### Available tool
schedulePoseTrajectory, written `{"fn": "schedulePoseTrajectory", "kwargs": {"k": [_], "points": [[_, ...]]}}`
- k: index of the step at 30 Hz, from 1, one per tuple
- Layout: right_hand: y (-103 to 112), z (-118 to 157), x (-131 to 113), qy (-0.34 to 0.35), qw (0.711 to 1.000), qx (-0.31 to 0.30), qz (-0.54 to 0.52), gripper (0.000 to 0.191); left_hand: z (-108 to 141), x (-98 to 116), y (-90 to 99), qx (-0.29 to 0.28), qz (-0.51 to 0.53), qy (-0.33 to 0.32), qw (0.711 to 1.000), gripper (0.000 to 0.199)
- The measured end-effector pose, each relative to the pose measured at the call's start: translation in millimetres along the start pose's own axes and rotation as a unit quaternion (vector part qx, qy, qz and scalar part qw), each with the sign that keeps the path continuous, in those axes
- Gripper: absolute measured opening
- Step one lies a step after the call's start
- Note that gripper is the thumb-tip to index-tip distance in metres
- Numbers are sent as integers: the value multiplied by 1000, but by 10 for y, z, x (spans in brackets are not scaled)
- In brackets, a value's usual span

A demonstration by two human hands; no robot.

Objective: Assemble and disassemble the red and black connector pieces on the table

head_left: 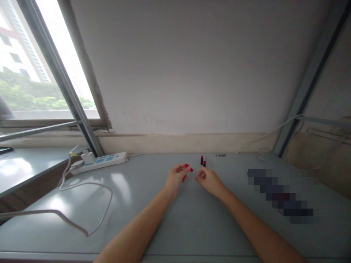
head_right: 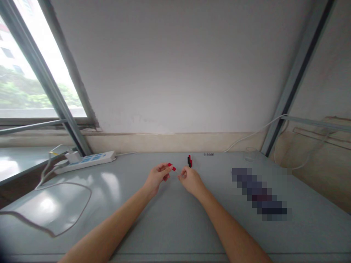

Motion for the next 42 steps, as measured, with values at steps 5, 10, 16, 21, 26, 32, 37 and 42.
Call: {"fn": "schedulePoseTrajectory", "kwargs": {"k": [5,10,16,21,26,32,37,42], "points": [[63,17,60,-36,993,-24,111,4,0,34,18,10,-30,-14,999,27],[168,-2,197,-65,983,-42,168,11,-59,-7,-2,11,-130,-46,990,21],[349,-44,356,-93,972,-23,216,8,-112,-37,-249,-40,-264,-112,957,10],[412,-37,398,-117,965,-7,233,12,-176,75,-447,-44,-330,-142,932,9],[405,-34,429,-121,962,-4,245,13,-279,100,-596,-39,-356,-144,922,9],[384,-42,460,-114,961,-13,252,13,-330,-11,-642,-20,-391,-137,910,9],[386,-35,458,-115,961,-19,251,14,-327,-155,-657,-36,-454,-139,879,8],[383,-43,458,-110,962,-22,248,16,-290,-166,-654,-41,-488,-168,855,14]]}}
Point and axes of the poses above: each hand's wrist, its own z-axis away from the middle knuckle, its own y-axis out of the back of the hand, x = y × z, the point moved 7 cm from there along -z, towards the middle knuckle, and after that the axes turned 10 degrees about -z, right-handed, at the moved point
